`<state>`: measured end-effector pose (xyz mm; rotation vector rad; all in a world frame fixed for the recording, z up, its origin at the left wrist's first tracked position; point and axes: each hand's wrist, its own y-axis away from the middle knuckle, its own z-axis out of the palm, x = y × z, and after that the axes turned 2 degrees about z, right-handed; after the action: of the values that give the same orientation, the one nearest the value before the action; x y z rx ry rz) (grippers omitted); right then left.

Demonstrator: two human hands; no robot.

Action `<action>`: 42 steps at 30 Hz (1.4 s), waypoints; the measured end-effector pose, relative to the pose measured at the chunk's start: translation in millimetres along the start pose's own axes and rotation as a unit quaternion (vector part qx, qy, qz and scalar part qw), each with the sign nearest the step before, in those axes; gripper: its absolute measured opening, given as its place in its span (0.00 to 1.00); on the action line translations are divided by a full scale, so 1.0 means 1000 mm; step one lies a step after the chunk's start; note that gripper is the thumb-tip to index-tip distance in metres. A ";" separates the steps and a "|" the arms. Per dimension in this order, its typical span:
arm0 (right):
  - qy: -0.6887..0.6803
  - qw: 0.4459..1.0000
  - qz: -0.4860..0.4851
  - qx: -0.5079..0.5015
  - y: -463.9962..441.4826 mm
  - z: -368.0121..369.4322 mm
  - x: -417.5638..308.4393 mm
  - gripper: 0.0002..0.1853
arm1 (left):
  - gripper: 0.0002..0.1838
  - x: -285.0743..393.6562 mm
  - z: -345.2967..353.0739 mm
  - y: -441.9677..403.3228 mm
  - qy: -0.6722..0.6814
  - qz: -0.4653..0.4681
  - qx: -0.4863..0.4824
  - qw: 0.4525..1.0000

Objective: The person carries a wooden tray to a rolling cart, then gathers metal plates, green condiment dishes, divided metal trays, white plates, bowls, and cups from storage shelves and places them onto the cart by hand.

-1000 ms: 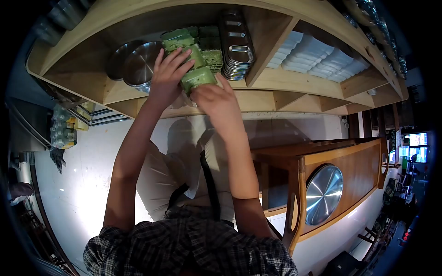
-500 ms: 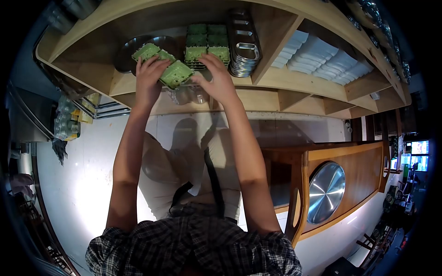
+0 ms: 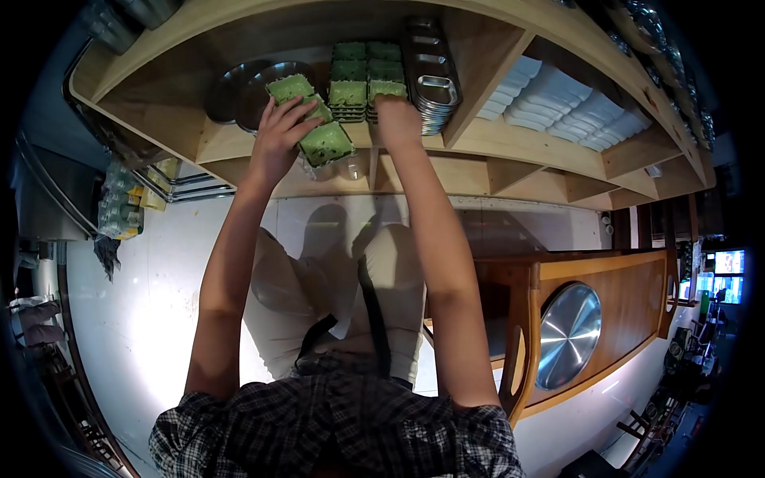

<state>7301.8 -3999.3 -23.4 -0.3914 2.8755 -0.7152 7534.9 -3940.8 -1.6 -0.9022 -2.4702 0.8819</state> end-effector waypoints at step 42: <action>-0.306 0.946 -0.093 -0.046 0.036 -0.102 -0.086 0.12 | 0.17 -0.014 0.011 -0.010 0.015 -0.021 0.098 0.995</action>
<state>7354.8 -3899.0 55.6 -0.7532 2.3022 -0.3888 7534.7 -3960.7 -4.3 -0.7877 -2.3187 1.0669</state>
